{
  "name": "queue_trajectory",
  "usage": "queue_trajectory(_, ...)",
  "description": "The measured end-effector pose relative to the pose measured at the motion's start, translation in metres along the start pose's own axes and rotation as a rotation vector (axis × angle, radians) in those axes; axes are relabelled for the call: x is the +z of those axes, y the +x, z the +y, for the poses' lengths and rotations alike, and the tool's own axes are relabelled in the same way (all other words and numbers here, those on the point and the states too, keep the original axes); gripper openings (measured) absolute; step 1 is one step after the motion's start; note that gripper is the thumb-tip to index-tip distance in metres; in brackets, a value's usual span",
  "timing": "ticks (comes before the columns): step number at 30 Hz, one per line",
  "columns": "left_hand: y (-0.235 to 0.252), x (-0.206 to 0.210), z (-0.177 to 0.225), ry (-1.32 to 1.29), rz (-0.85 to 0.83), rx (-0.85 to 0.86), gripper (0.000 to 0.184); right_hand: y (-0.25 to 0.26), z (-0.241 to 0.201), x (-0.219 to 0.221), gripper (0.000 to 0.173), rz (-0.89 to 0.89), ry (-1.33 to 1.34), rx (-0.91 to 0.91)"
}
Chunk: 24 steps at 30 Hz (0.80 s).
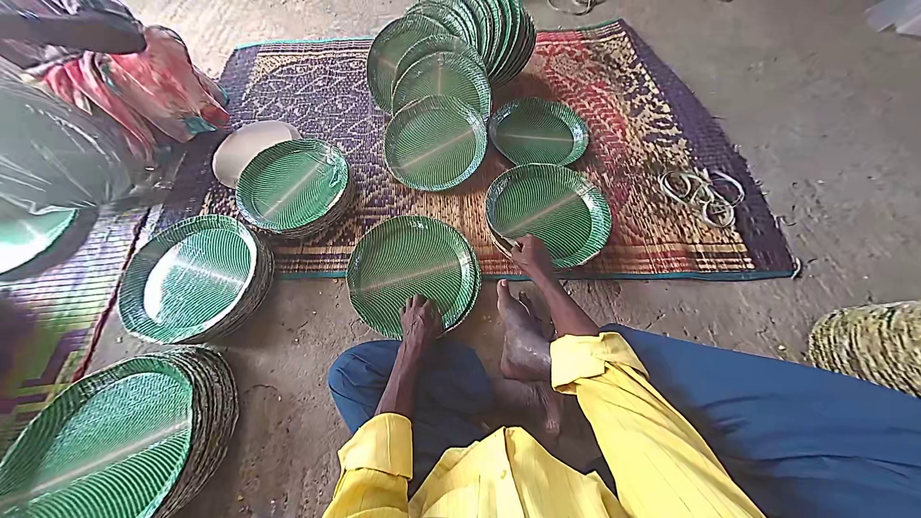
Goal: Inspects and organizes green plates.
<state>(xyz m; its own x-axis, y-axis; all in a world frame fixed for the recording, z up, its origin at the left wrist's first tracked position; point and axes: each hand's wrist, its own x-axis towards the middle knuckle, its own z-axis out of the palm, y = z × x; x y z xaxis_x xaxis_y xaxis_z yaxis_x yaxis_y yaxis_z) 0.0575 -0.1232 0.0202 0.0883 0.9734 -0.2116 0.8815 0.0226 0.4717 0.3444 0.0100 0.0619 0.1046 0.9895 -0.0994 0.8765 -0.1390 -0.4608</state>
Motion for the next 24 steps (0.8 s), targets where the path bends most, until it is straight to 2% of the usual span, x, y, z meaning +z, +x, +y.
queue_trajectory(2,-0.001,-0.002,0.000,-0.001,-0.013,0.009,0.037,-0.005,-0.017,-0.002,0.021,0.105,0.035,-0.137)
queue_trajectory(4,-0.001,0.001,-0.001,0.002,-0.032,0.021,0.038,-0.014,-0.039,0.000,0.017,0.204,0.072,-0.380)
queue_trajectory(6,-0.003,0.002,-0.003,-0.003,-0.067,0.060,0.038,-0.026,-0.066,0.010,0.014,0.213,0.098,-0.618)
queue_trajectory(7,-0.005,0.002,-0.003,-0.022,-0.060,0.105,0.036,-0.035,-0.079,0.018,0.014,0.149,0.083,-0.713)
queue_trajectory(8,-0.009,0.002,-0.003,-0.058,-0.002,0.170,0.033,-0.046,-0.091,0.025,0.018,0.011,0.056,-0.766)
queue_trajectory(11,-0.018,0.008,-0.001,-0.172,0.530,0.402,0.021,-0.077,-0.106,0.060,0.026,-0.448,-0.059,-0.834)
queue_trajectory(13,-0.018,0.006,-0.002,-0.190,0.756,0.417,0.023,-0.093,-0.094,0.089,0.020,-0.576,-0.087,-0.891)
queue_trajectory(15,-0.017,0.003,-0.008,-0.158,0.817,0.380,0.024,-0.099,-0.087,0.101,0.018,-0.695,-0.086,-0.905)
queue_trajectory(17,-0.016,0.004,-0.009,-0.128,0.690,0.293,0.024,-0.085,-0.083,0.091,0.023,-0.803,-0.040,-0.856)
queue_trajectory(19,-0.013,0.002,-0.005,-0.097,0.359,0.149,0.029,-0.063,-0.083,0.059,0.036,-0.781,0.034,-0.697)
queue_trajectory(20,-0.009,-0.001,-0.002,-0.069,0.169,0.067,0.033,-0.050,-0.080,0.041,0.038,-0.675,0.113,-0.595)
queue_trajectory(21,-0.004,-0.003,0.001,-0.037,0.039,0.017,0.035,-0.038,-0.072,0.027,0.036,-0.490,0.196,-0.495)
queue_trajectory(23,0.001,-0.002,0.002,-0.022,-0.020,0.003,0.035,-0.017,-0.051,0.012,0.031,-0.092,0.275,-0.335)
queue_trajectory(24,0.001,-0.003,0.002,-0.040,-0.024,-0.001,0.035,-0.006,-0.040,0.006,0.032,0.004,0.249,-0.243)
